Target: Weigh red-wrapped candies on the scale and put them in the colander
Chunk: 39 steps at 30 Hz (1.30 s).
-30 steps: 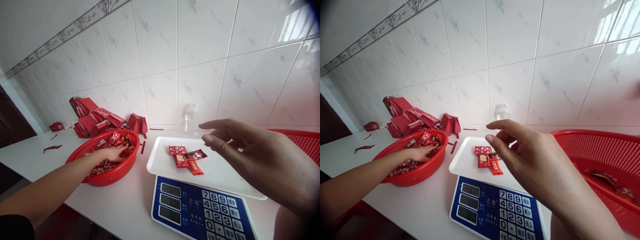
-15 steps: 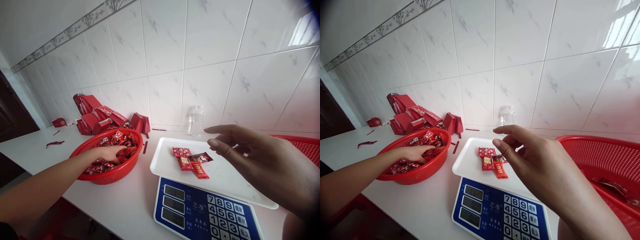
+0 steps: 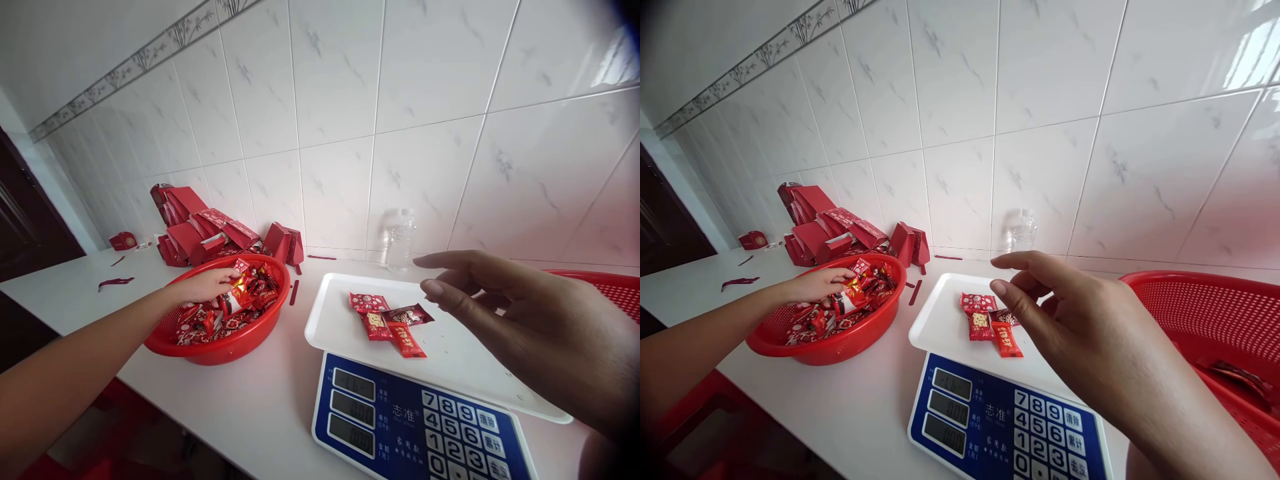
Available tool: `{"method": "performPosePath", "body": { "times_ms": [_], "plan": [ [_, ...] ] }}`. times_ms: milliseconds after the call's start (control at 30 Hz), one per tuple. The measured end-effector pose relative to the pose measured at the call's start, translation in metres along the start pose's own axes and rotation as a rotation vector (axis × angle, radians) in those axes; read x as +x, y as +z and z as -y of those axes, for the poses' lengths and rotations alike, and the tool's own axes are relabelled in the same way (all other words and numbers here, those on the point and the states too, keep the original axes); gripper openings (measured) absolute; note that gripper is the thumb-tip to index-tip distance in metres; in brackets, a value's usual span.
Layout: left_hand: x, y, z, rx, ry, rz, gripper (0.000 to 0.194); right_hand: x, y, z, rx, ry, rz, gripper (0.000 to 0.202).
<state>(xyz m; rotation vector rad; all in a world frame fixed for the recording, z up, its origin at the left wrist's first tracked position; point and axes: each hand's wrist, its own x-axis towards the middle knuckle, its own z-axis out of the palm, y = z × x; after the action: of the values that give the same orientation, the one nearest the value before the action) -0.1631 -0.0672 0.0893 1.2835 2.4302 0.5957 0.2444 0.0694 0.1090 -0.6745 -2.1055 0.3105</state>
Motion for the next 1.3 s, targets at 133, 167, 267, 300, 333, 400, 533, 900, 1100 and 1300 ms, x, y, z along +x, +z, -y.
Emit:
{"method": "performPosePath", "body": {
  "times_ms": [133, 167, 267, 300, 333, 400, 533, 900, 1100, 1300],
  "plan": [
    [-0.002, 0.001, -0.002, -0.133, -0.013, -0.014, 0.066, 0.004, 0.003, -0.01, 0.011, -0.075, -0.019, 0.035],
    [-0.003, 0.003, -0.003, -0.147, -0.017, -0.016, 0.066, 0.004, 0.003, -0.01, 0.013, -0.077, -0.021, 0.035],
    [-0.003, 0.006, -0.01, -0.186, -0.003, -0.059, 0.064, 0.004, 0.002, -0.007, 0.033, -0.077, -0.015, 0.035],
    [-0.003, 0.008, -0.013, -0.192, 0.011, -0.088, 0.062, 0.003, 0.001, -0.006, 0.041, -0.074, -0.01, 0.035],
    [-0.002, 0.009, -0.018, -0.2, 0.03, -0.126, 0.059, 0.003, 0.0, -0.004, 0.049, -0.067, -0.002, 0.034],
    [-0.002, 0.012, -0.032, -0.253, 0.08, -0.18, 0.052, 0.003, -0.003, -0.001, 0.06, -0.046, 0.015, 0.032],
    [-0.004, 0.025, -0.079, -0.512, 0.149, -0.122, 0.041, 0.002, -0.005, 0.002, 0.055, -0.009, 0.033, 0.03],
    [0.012, 0.098, -0.156, 0.159, 0.523, 0.049, 0.055, 0.001, -0.011, 0.002, 0.096, 0.024, 0.063, 0.031],
    [0.012, 0.121, -0.174, 0.258, 0.605, 0.288, 0.047, 0.0, -0.016, 0.004, 0.125, 0.02, 0.057, 0.027],
    [0.012, 0.137, -0.191, 0.097, 0.622, 0.262, 0.034, 0.0, -0.018, 0.004, 0.117, 0.004, 0.057, 0.024]
  ]
}}
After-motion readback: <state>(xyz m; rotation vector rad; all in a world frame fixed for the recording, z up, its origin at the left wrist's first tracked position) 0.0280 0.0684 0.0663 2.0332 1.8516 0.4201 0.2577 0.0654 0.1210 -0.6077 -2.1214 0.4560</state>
